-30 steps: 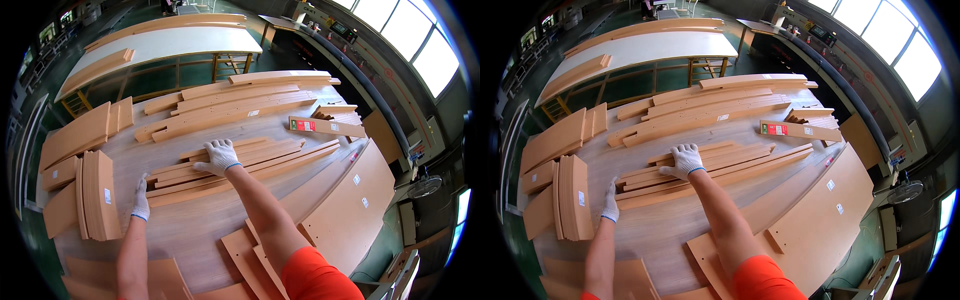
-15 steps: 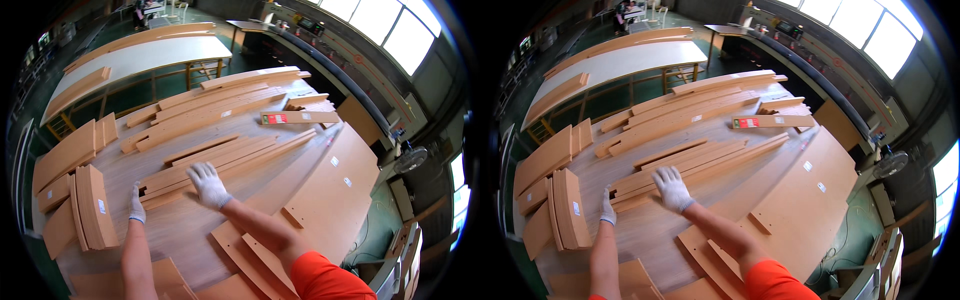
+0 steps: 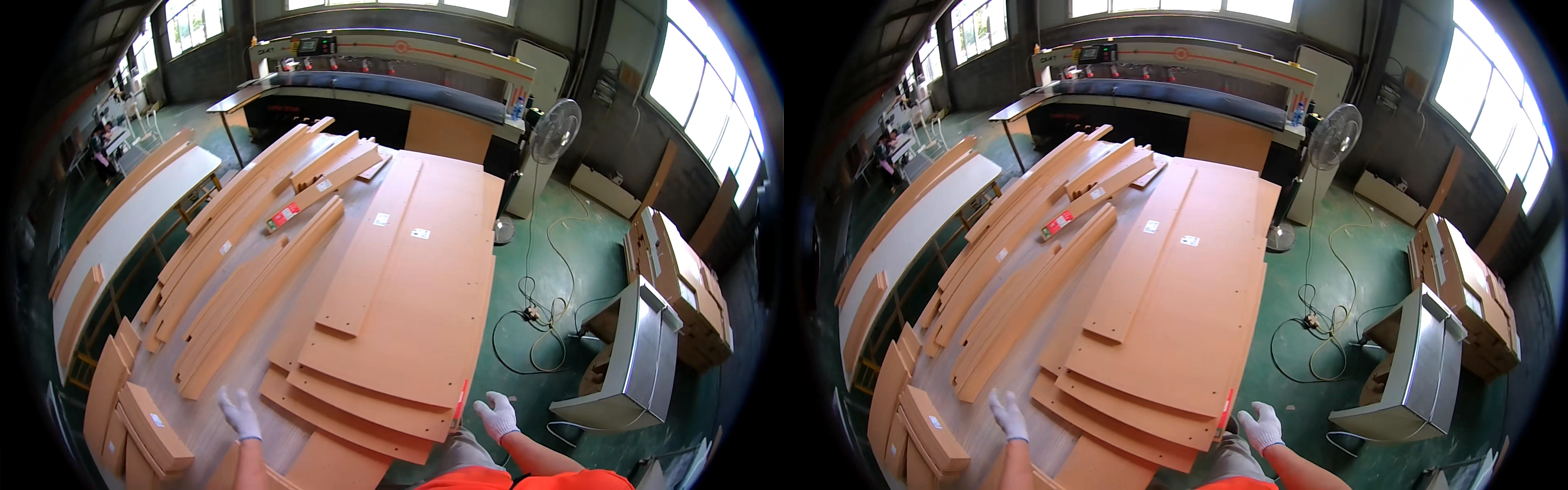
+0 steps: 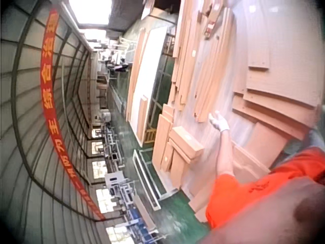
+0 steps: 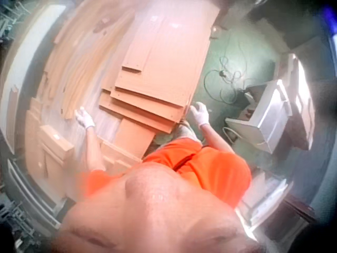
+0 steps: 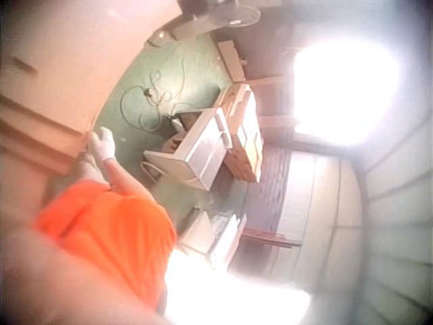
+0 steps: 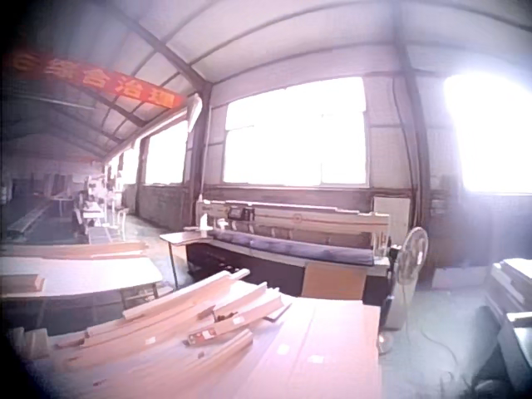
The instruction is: The person organizes various wood boards by hand on a workbench, picking up long and short pieces and stacking them together.
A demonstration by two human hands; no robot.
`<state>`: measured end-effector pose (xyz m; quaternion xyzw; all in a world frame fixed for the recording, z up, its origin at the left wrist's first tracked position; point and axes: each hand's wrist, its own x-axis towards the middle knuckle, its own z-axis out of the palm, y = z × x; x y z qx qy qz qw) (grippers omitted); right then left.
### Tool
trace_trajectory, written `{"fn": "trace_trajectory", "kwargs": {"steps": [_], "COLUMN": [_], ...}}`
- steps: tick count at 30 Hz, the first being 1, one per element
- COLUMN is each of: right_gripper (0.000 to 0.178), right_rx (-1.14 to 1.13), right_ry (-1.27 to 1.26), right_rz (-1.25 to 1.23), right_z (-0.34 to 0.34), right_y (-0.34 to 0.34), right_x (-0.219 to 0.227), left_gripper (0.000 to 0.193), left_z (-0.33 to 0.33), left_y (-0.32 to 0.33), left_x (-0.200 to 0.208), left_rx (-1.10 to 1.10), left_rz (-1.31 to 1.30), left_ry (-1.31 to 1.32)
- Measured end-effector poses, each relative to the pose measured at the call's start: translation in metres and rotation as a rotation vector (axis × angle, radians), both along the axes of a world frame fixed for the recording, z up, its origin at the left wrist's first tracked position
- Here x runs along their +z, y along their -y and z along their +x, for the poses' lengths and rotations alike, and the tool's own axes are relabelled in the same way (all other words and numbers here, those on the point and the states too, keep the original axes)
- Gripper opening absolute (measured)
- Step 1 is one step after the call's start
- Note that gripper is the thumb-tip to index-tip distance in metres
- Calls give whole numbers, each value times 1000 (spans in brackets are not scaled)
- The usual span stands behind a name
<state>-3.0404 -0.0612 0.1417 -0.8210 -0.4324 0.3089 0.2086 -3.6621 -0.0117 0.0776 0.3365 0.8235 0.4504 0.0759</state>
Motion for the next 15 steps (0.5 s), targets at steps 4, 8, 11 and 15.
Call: {"fn": "trace_trajectory", "kwargs": {"steps": [4, 8, 11, 15], "right_gripper": [70, 68, 67, 66], "right_rx": [156, 485, 173, 69], "right_ry": [-194, 29, 70, 72], "right_rz": [-96, -39, -108, -20], "right_z": [91, 231, 320, 404], "right_y": [-20, -59, -93, -171], "right_x": [-9, 1, 30, 40], "left_gripper": [69, 71, 74, 74], "left_z": [224, 397, 486, 542], "left_y": [-10, -41, -83, -148], "left_x": [40, 38, 41, 50], "left_rx": [-533, -757, -814, -762], "left_rz": [12, -172, -316, -314], "left_ry": [-200, -339, -397, -332]}}
